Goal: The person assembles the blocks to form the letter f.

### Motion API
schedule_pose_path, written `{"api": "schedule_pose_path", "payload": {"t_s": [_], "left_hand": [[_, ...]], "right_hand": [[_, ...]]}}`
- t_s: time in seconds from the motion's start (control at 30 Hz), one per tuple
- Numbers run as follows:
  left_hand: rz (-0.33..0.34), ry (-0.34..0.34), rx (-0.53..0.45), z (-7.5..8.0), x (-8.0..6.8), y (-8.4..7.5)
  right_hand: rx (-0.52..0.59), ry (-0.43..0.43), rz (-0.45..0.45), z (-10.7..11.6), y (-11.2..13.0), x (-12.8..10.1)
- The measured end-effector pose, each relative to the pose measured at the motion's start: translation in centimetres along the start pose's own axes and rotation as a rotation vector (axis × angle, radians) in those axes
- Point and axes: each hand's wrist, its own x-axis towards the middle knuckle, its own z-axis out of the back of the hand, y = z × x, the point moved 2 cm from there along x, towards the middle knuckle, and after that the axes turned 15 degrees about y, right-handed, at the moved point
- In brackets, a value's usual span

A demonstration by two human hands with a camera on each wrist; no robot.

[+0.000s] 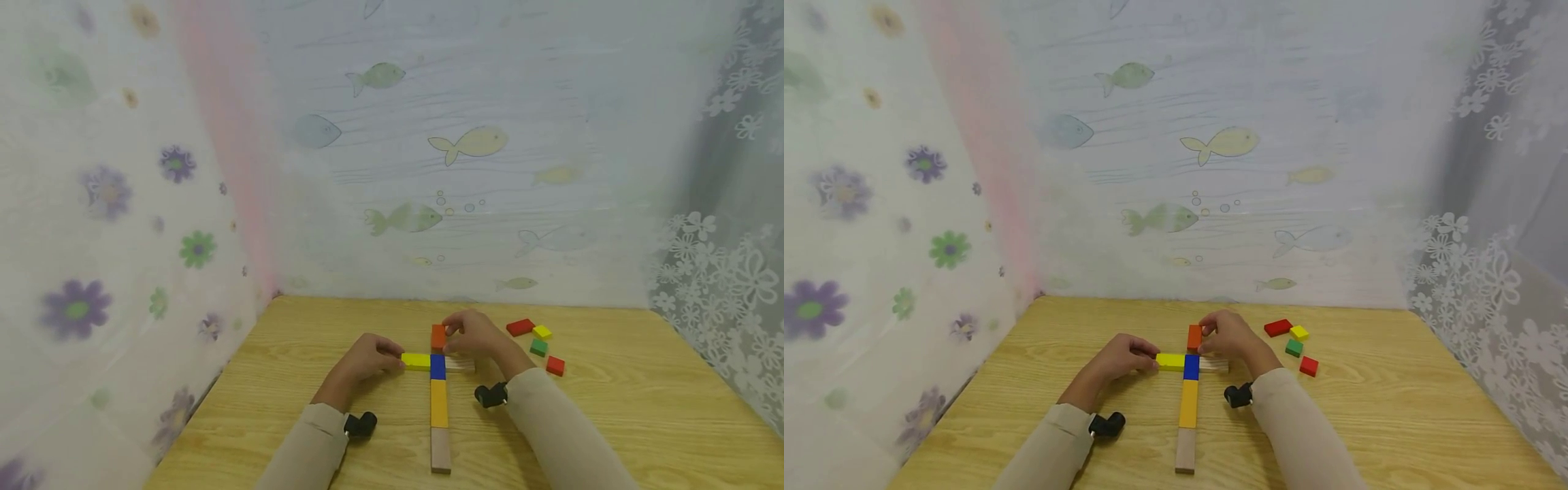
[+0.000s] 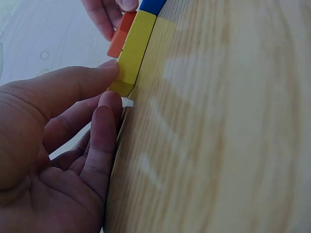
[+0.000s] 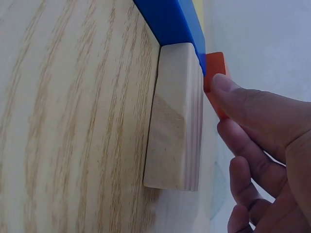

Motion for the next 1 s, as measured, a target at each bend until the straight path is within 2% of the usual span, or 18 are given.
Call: {"api": "schedule_pose_path", "payload": {"t_s": [0.23, 0.63, 0.8, 1.0], "left_hand": [[0.011, -0.015, 0.011, -0.2, -0.1, -0.1], [0.045, -0.074, 0.025, -1.1, 0.2, -0.6], [0.066, -0.11, 0.018, -1.5, -0.3, -1.0], [0.096, -0.121, -0.109, -2.2, -1.2, -1.1]], "right_hand": [[-0.013, 0.008, 0.024, -0.1, 0.0, -0.1], [-0.008, 0.02, 0.015, 0.1, -0.6, 0.1], [-0.005, 0.019, 0.036, 0.0, -0.5, 0.2], [0.015, 0.034, 0.045, -0.4, -0.5, 0.2]]}}
